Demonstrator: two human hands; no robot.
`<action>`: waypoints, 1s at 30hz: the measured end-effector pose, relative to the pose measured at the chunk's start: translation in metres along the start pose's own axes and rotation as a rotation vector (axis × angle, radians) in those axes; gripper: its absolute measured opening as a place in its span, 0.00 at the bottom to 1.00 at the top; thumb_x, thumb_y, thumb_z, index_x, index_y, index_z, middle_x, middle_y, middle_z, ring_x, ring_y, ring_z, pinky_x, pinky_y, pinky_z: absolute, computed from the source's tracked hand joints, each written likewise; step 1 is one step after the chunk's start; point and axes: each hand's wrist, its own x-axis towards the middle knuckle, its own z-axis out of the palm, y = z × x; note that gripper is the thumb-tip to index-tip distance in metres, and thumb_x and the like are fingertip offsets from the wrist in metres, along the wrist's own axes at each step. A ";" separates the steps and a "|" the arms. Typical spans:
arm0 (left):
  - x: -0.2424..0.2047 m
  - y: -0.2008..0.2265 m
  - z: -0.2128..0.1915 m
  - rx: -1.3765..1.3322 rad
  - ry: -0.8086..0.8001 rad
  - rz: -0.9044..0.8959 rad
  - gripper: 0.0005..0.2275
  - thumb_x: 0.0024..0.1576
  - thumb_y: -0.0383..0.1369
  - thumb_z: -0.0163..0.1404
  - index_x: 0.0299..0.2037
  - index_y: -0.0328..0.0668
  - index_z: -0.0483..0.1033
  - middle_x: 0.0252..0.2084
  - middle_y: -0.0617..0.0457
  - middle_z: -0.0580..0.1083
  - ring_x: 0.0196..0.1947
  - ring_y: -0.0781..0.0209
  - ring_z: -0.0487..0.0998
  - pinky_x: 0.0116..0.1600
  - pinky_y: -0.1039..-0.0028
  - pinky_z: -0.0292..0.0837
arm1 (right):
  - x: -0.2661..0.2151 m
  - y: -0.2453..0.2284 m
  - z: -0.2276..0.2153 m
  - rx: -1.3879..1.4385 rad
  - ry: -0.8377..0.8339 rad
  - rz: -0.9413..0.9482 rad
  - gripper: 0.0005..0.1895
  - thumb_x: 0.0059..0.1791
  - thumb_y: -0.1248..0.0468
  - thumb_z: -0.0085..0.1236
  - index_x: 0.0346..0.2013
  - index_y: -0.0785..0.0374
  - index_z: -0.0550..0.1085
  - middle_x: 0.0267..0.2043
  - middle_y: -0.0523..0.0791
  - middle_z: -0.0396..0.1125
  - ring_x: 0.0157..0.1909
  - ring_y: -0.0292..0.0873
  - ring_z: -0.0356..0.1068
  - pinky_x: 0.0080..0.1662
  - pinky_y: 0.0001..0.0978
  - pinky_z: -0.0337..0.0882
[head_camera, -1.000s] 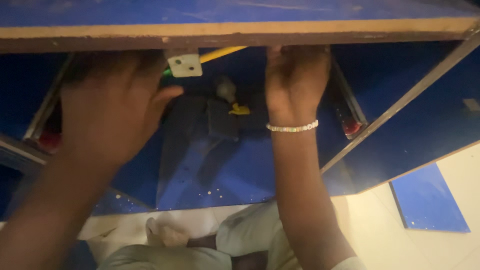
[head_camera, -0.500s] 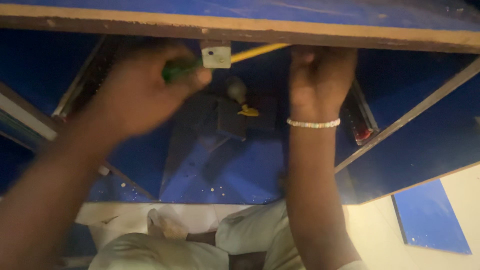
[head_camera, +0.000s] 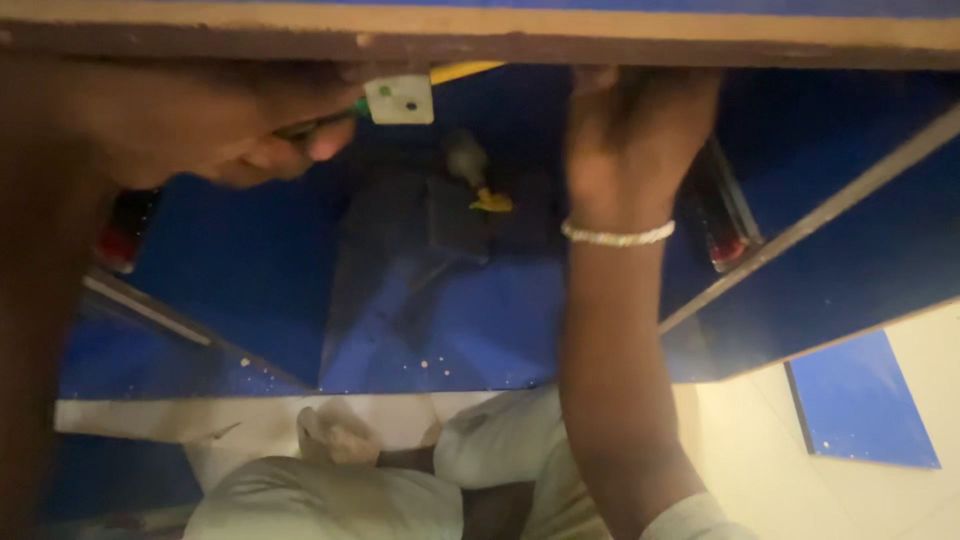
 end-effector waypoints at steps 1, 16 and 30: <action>-0.005 0.004 0.005 -0.048 0.113 0.094 0.25 0.66 0.55 0.32 0.46 0.44 0.75 0.42 0.46 0.79 0.50 0.53 0.81 0.55 0.57 0.73 | -0.006 0.004 0.009 -0.022 0.073 -0.050 0.17 0.64 0.58 0.37 0.58 0.71 0.64 0.50 0.53 0.66 0.50 0.48 0.73 0.53 0.40 0.79; -0.007 -0.006 0.029 0.411 0.593 0.287 0.20 0.69 0.51 0.41 0.43 0.45 0.79 0.22 0.49 0.68 0.21 0.49 0.70 0.31 0.57 0.68 | -0.017 0.004 0.012 -0.382 -0.003 -0.150 0.15 0.63 0.57 0.51 0.54 0.68 0.69 0.47 0.51 0.71 0.47 0.49 0.75 0.47 0.43 0.79; -0.020 -0.014 0.062 0.927 1.335 0.563 0.16 0.74 0.49 0.50 0.54 0.45 0.78 0.41 0.52 0.76 0.40 0.57 0.77 0.49 0.68 0.74 | 0.000 0.008 0.016 -0.246 0.186 -0.139 0.15 0.60 0.56 0.48 0.52 0.67 0.68 0.43 0.51 0.71 0.40 0.47 0.75 0.40 0.39 0.78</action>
